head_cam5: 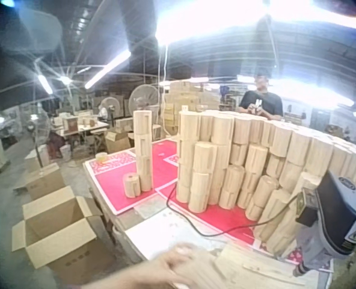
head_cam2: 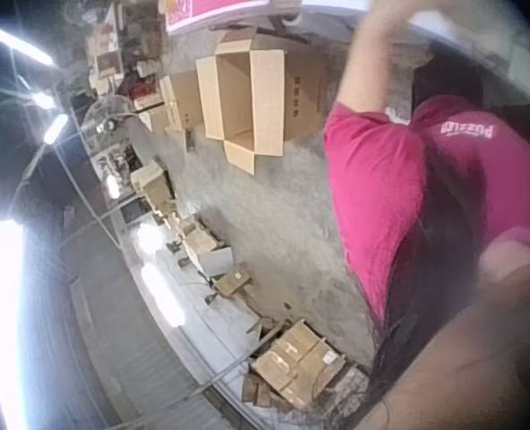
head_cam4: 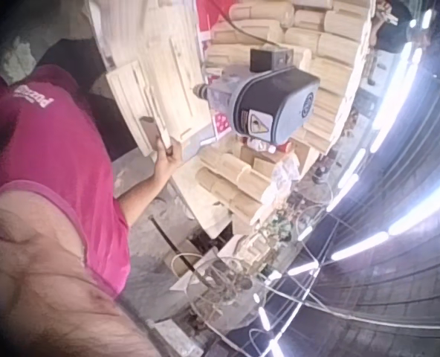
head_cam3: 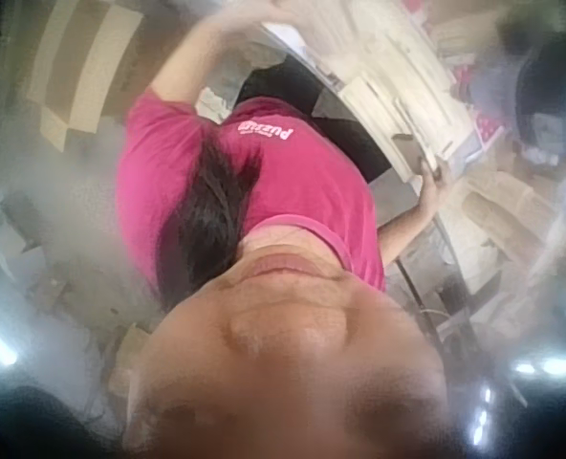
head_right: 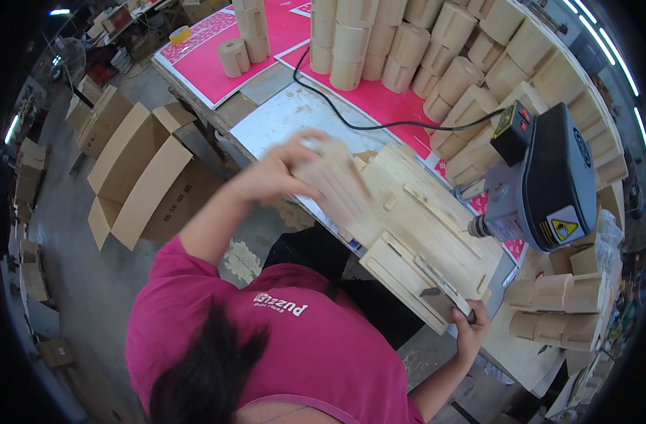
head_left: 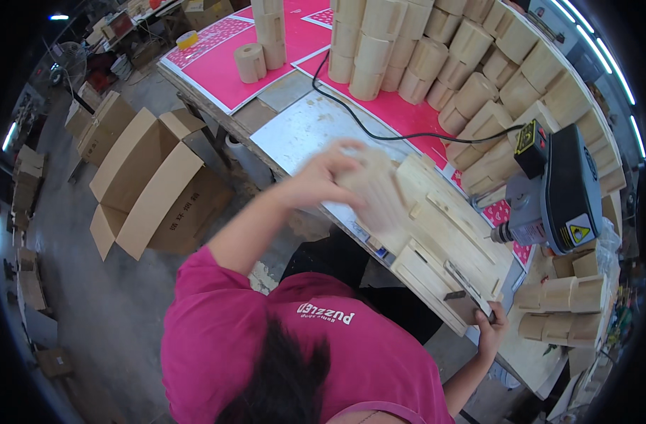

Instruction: Drilling holes into cylindrical wood blocks using a stationary power tool.

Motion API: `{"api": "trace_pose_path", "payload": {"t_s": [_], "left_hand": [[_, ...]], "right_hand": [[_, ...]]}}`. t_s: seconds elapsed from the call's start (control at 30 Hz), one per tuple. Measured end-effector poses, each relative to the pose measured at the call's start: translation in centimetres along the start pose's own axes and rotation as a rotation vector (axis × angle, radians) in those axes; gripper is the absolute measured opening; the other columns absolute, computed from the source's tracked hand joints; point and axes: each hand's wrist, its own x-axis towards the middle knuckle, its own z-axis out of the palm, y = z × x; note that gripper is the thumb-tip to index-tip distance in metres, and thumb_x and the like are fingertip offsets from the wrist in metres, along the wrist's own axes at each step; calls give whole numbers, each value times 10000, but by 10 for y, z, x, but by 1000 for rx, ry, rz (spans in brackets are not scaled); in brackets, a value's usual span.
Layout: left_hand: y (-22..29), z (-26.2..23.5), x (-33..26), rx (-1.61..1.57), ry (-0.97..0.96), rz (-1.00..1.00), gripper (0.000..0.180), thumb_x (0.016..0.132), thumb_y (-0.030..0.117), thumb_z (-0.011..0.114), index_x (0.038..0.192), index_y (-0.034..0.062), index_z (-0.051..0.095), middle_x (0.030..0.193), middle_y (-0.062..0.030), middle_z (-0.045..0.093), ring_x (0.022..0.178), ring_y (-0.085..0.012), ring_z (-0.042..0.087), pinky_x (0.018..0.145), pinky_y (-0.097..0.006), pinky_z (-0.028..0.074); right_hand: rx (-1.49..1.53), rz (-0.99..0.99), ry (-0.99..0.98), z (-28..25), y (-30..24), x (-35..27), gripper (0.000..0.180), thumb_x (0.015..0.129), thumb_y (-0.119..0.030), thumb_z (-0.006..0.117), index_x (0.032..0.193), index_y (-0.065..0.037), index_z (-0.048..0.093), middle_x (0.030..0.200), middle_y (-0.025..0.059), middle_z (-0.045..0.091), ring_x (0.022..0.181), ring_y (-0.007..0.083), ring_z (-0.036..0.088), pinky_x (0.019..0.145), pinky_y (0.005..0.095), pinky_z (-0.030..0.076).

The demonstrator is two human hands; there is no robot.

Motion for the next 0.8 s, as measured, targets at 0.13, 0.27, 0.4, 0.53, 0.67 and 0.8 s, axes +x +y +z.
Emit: {"api": "trace_pose_path", "payload": {"t_s": [0.13, 0.27, 0.4, 0.53, 0.67, 0.8], "left_hand": [[33, -109, 8, 614, 493, 127, 461, 573, 152, 813, 959, 3, 610, 1221, -61, 390, 1090, -177, 454, 885, -304, 426], [43, -229, 44, 1017, 909, 178, 527, 546, 241, 815, 946, -41, 619, 1147, -128, 482, 1015, -193, 517, 837, -292, 445], [51, -315, 87, 1122, 919, 94, 456, 541, 199, 793, 886, -59, 645, 840, -119, 631, 750, -185, 613, 687, -290, 487], [47, -354, 124, 1168, 965, -67, 514, 515, 232, 785, 940, -25, 654, 898, -191, 640, 802, -252, 637, 740, -326, 505], [47, -374, 142, 1088, 914, -132, 539, 510, 240, 790, 964, -15, 649, 877, -181, 650, 796, -249, 643, 737, -317, 508], [50, -375, 158, 1112, 895, -229, 554, 508, 241, 789, 981, -7, 642, 886, -168, 653, 813, -237, 644, 737, -316, 508]], "right_hand": [[157, 34, 73, 7, -1, 1, 239, 665, -130, 714, 808, 1, 575, 723, -19, 455, 668, 86, 419, 600, 206, 325], [164, 76, 62, 7, -2, 6, 240, 655, -131, 712, 800, -3, 570, 731, -15, 454, 686, 82, 420, 605, 206, 324], [115, 109, 47, 9, -4, 2, 218, 615, -88, 681, 793, -10, 581, 744, 2, 489, 714, 106, 453, 648, 224, 348], [94, 152, 71, 11, -7, 0, 218, 611, -87, 686, 796, -8, 603, 783, 30, 536, 753, 126, 490, 684, 233, 373], [129, 197, 65, 13, -14, -1, 237, 603, -85, 706, 805, -5, 612, 788, 39, 545, 760, 133, 504, 686, 237, 384], [122, 232, 84, 13, -11, -3, 244, 604, -99, 716, 803, -3, 612, 788, 39, 545, 761, 133, 503, 691, 240, 382]]}}
